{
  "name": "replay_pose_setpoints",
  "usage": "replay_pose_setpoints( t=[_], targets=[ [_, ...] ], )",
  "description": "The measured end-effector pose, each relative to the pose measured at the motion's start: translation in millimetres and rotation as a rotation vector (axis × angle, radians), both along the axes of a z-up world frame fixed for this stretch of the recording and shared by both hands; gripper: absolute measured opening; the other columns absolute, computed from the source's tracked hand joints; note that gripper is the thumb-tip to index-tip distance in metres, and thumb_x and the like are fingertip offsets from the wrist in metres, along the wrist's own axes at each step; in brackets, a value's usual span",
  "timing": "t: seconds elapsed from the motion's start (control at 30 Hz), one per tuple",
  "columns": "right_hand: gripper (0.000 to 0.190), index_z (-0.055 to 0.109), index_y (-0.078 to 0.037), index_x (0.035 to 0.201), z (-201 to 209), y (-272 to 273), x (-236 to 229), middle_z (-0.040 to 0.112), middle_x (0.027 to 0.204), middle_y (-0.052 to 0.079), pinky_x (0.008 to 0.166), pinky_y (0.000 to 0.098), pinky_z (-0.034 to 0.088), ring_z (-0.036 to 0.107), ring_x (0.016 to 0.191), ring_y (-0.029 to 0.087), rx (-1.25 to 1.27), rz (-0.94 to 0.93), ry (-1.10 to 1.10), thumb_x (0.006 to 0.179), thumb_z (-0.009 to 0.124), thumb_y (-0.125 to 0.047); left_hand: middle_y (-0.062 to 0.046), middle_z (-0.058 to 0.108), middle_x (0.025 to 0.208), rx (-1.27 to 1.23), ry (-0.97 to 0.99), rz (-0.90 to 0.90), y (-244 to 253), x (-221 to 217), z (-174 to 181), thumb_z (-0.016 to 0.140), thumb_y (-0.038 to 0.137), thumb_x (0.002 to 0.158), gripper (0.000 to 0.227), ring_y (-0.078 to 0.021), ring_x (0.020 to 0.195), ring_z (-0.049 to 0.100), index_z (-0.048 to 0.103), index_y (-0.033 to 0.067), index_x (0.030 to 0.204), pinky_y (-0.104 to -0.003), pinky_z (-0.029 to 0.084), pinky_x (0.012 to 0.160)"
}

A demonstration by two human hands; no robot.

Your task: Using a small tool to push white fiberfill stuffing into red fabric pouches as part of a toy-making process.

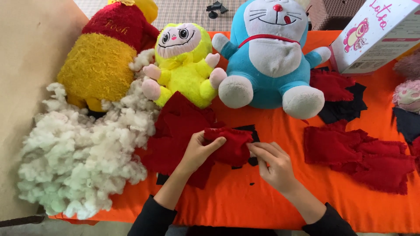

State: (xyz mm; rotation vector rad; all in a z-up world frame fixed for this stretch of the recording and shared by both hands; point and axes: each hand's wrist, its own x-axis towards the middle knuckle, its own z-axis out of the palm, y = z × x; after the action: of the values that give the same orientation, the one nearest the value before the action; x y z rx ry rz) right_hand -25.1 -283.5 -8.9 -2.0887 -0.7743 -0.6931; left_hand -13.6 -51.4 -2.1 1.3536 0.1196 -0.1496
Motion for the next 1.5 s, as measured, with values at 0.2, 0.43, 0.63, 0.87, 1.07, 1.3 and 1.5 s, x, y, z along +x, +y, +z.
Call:
replay_pose_setpoints(
  t=[0.2,0.43,0.63,0.87,1.07,1.3,1.5],
  targets=[
    [0.036,0.078,-0.021,0.109,-8,-29,21,0.072,0.084,-0.001,0.071,0.0358,0.053,0.063,0.069,0.021,-0.091,-0.227,0.116,0.083,0.069,0.002,-0.009,0.073,0.094,-0.292,0.063,0.537,25,9,2,0.082,0.018,0.085,0.029,-0.0194,0.090,0.068,0.071,0.0044,0.108,-0.041,0.056,0.090],
    [0.028,0.075,-0.027,0.112,-20,-31,18,0.077,0.103,-0.002,0.094,0.0459,0.050,0.069,0.109,0.024,-0.457,-0.319,0.379,0.086,0.065,-0.022,-0.004,0.070,0.105,-0.510,0.166,0.581,9,13,-30,0.073,0.009,0.091,0.053,-0.0139,0.100,0.066,0.054,0.0080,0.141,-0.038,0.047,0.105],
    [0.046,0.069,-0.008,0.131,5,-18,2,0.069,0.111,0.012,0.090,0.0435,0.052,0.067,0.105,0.033,-0.088,-0.030,0.122,0.086,0.072,-0.013,-0.001,0.071,0.098,-0.457,0.113,0.354,-26,-3,-84,0.074,0.000,0.090,0.029,-0.0154,0.096,0.070,0.065,0.0129,0.115,-0.033,0.054,0.092],
    [0.013,0.065,-0.009,0.099,-14,-13,-11,0.068,0.080,0.000,0.060,0.0265,0.052,0.063,0.066,0.013,0.195,0.128,0.589,0.099,0.060,-0.021,-0.011,0.068,0.121,-0.137,-0.231,-0.215,-42,-33,2,0.064,0.010,0.095,0.032,-0.0211,0.107,0.067,0.058,0.0038,0.126,-0.031,0.057,0.093],
    [0.032,0.066,-0.005,0.122,-2,-9,-9,0.074,0.109,0.007,0.082,0.0289,0.063,0.073,0.095,0.019,0.179,0.181,0.599,0.094,0.067,-0.021,-0.006,0.074,0.100,0.079,-0.250,-0.147,-37,-28,-15,0.074,0.019,0.090,0.022,-0.0158,0.085,0.068,0.068,0.0080,0.108,-0.027,0.056,0.074],
    [0.025,0.070,-0.005,0.118,-8,-10,-11,0.078,0.101,0.006,0.075,0.0268,0.064,0.075,0.085,0.016,0.253,0.204,0.661,0.095,0.066,-0.014,-0.003,0.078,0.093,0.110,-0.201,-0.170,-37,-28,-20,0.074,0.008,0.088,0.008,-0.0123,0.080,0.069,0.076,0.0104,0.094,-0.025,0.056,0.072],
    [0.026,0.067,-0.005,0.116,-39,-21,-13,0.071,0.105,0.007,0.072,0.0239,0.051,0.065,0.082,0.014,0.289,0.177,0.732,0.091,0.071,-0.010,-0.002,0.067,0.111,0.028,-0.176,-0.292,-40,-31,-22,0.086,0.031,0.074,0.058,-0.0106,0.103,0.062,0.060,0.0082,0.120,-0.026,0.052,0.087]
  ],
)
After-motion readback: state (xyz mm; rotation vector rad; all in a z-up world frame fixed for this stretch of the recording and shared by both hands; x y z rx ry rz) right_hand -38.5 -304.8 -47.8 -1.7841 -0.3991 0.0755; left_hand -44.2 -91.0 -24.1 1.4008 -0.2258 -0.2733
